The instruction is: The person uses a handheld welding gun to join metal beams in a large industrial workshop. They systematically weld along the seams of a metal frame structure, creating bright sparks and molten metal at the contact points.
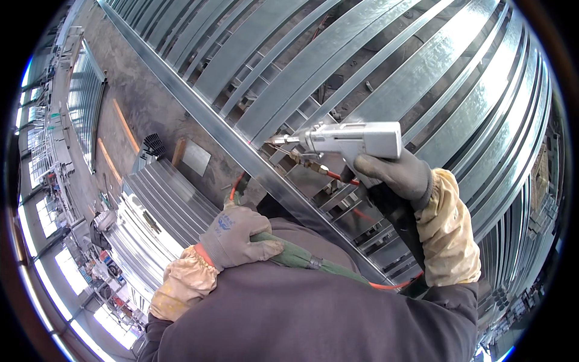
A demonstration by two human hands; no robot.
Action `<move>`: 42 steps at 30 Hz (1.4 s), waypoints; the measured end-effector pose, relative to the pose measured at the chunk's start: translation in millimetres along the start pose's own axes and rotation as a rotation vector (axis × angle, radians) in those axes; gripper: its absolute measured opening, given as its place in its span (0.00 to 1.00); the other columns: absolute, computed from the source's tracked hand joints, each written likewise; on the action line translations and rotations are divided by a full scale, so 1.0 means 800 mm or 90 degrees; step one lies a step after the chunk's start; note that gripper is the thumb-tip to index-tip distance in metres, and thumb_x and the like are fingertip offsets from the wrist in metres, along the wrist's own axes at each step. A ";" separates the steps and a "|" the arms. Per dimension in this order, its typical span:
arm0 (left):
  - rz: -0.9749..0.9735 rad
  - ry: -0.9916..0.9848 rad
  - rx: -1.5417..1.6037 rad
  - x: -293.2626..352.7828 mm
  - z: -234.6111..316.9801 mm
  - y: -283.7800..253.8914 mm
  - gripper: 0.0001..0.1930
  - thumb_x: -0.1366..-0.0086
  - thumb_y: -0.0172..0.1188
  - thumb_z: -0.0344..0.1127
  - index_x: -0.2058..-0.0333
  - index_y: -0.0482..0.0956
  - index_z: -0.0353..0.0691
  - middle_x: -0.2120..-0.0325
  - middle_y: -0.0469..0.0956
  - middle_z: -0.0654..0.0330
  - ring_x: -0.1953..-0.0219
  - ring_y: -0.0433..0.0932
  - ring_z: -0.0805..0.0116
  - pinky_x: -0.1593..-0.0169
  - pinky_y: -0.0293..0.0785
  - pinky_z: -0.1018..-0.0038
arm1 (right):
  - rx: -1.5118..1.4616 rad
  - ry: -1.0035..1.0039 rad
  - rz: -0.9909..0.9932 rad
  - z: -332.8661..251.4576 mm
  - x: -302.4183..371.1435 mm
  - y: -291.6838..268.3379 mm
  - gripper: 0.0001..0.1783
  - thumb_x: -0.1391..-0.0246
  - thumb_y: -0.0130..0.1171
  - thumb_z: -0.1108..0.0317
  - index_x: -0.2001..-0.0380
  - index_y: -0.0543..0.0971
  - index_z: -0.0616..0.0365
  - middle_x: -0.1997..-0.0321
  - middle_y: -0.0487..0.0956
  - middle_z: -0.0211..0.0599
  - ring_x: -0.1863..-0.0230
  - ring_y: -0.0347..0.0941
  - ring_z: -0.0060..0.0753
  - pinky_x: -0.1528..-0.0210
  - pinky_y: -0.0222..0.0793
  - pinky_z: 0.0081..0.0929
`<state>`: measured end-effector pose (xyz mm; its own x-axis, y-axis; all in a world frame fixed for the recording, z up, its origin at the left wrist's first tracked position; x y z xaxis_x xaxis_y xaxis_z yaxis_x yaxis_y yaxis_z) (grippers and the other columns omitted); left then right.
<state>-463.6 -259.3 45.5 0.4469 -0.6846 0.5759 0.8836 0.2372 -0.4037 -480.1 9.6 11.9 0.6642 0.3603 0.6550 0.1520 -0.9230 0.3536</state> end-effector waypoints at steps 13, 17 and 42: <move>-0.014 -0.073 0.026 0.018 -0.012 -0.008 0.20 0.43 0.65 0.53 0.79 0.79 0.41 0.81 0.76 0.55 0.73 0.76 0.54 0.60 0.63 0.62 | 0.037 0.019 -0.058 -0.012 -0.098 0.023 0.24 0.39 0.61 0.52 0.52 0.76 0.64 0.65 0.81 0.35 0.73 0.77 0.23 0.73 0.75 0.22; 0.006 -0.055 0.040 0.018 -0.014 -0.011 0.20 0.43 0.66 0.53 0.78 0.79 0.41 0.81 0.76 0.56 0.73 0.75 0.54 0.61 0.63 0.62 | 0.008 -0.001 -0.083 -0.012 -0.106 0.027 0.23 0.38 0.60 0.54 0.52 0.75 0.65 0.66 0.81 0.38 0.75 0.77 0.26 0.76 0.74 0.23; 0.025 -0.010 0.027 0.011 -0.008 -0.022 0.19 0.43 0.66 0.50 0.78 0.78 0.39 0.81 0.76 0.53 0.74 0.76 0.51 0.67 0.66 0.60 | 0.030 0.021 -0.061 -0.008 -0.109 0.027 0.25 0.39 0.61 0.51 0.51 0.76 0.62 0.66 0.79 0.33 0.75 0.76 0.21 0.75 0.75 0.21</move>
<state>-476.0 -273.7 52.8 0.4837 -0.6627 0.5717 0.8701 0.2936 -0.3958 -539.3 -40.9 -33.5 0.6204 0.4504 0.6420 0.2485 -0.8894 0.3838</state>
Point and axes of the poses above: each hand's wrist, its own x-axis away from the middle knuckle, its own y-axis out of the palm, z = x × y, the point moved 6 cm from there along -x, towards the middle knuckle
